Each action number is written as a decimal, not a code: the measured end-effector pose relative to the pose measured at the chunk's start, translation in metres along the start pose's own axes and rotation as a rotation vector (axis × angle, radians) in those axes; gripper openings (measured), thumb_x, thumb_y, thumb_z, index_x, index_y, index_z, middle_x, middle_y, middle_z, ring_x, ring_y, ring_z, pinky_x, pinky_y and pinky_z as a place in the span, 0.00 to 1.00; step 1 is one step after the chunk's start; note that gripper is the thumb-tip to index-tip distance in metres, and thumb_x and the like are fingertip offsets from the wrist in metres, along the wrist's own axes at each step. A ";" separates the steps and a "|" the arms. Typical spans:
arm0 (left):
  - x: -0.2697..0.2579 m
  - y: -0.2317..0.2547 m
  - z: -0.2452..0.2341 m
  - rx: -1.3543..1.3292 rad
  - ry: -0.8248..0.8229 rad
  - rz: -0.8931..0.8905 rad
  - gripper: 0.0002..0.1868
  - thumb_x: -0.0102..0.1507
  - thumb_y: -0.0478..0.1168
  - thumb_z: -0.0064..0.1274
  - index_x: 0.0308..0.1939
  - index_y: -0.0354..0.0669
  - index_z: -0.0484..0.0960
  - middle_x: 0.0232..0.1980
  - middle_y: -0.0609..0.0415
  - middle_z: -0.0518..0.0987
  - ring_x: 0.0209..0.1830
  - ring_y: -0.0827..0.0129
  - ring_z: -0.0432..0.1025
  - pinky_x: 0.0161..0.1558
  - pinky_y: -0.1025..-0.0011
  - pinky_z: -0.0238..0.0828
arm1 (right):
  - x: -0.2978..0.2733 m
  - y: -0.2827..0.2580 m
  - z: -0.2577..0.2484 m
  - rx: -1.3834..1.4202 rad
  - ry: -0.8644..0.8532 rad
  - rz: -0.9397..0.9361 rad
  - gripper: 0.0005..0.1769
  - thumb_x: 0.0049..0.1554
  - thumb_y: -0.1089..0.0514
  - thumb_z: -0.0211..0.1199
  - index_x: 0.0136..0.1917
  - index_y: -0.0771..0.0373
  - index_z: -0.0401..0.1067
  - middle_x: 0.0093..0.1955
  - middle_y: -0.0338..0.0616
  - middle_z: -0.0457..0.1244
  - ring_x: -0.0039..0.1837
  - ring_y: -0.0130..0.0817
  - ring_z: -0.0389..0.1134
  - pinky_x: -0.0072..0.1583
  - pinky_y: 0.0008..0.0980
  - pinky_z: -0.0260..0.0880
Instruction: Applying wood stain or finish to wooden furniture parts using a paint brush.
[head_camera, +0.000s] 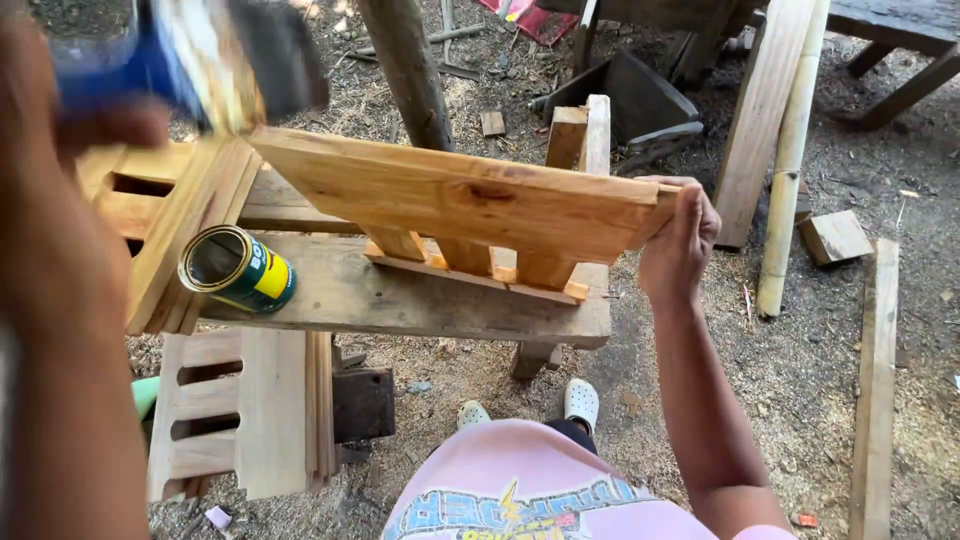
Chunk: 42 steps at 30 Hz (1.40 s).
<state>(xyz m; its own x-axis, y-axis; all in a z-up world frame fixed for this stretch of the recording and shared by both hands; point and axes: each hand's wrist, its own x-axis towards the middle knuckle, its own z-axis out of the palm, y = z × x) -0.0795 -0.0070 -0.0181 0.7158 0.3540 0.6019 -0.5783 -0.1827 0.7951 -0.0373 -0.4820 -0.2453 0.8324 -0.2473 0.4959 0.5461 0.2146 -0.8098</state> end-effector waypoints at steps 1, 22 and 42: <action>-0.033 0.006 0.002 -0.046 0.063 -0.065 0.06 0.75 0.30 0.59 0.47 0.42 0.76 0.39 0.50 0.80 0.30 0.64 0.79 0.38 0.67 0.83 | 0.002 0.003 0.000 0.009 0.022 -0.001 0.27 0.72 0.38 0.53 0.54 0.66 0.73 0.51 0.45 0.69 0.54 0.30 0.69 0.59 0.32 0.71; -0.305 -0.123 0.054 0.285 -0.241 -0.182 0.13 0.60 0.26 0.63 0.45 0.37 0.78 0.45 0.47 0.83 0.42 0.62 0.82 0.40 0.68 0.81 | 0.034 0.038 -0.011 0.178 0.224 0.115 0.20 0.66 0.39 0.65 0.45 0.54 0.66 0.43 0.33 0.62 0.48 0.23 0.66 0.54 0.30 0.71; -0.216 -0.249 0.032 0.213 -0.368 -0.335 0.09 0.69 0.38 0.57 0.53 0.43 0.80 0.45 0.49 0.85 0.37 0.63 0.84 0.33 0.71 0.85 | 0.016 0.036 -0.025 0.024 0.262 0.004 0.29 0.63 0.31 0.67 0.55 0.58 0.66 0.56 0.39 0.62 0.65 0.30 0.65 0.72 0.39 0.71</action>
<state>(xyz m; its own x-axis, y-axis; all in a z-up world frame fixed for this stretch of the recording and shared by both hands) -0.0777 -0.0669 -0.3438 0.9593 0.0875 0.2685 -0.2299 -0.3102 0.9225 -0.0070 -0.5019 -0.2747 0.7837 -0.4819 0.3919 0.5474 0.2376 -0.8024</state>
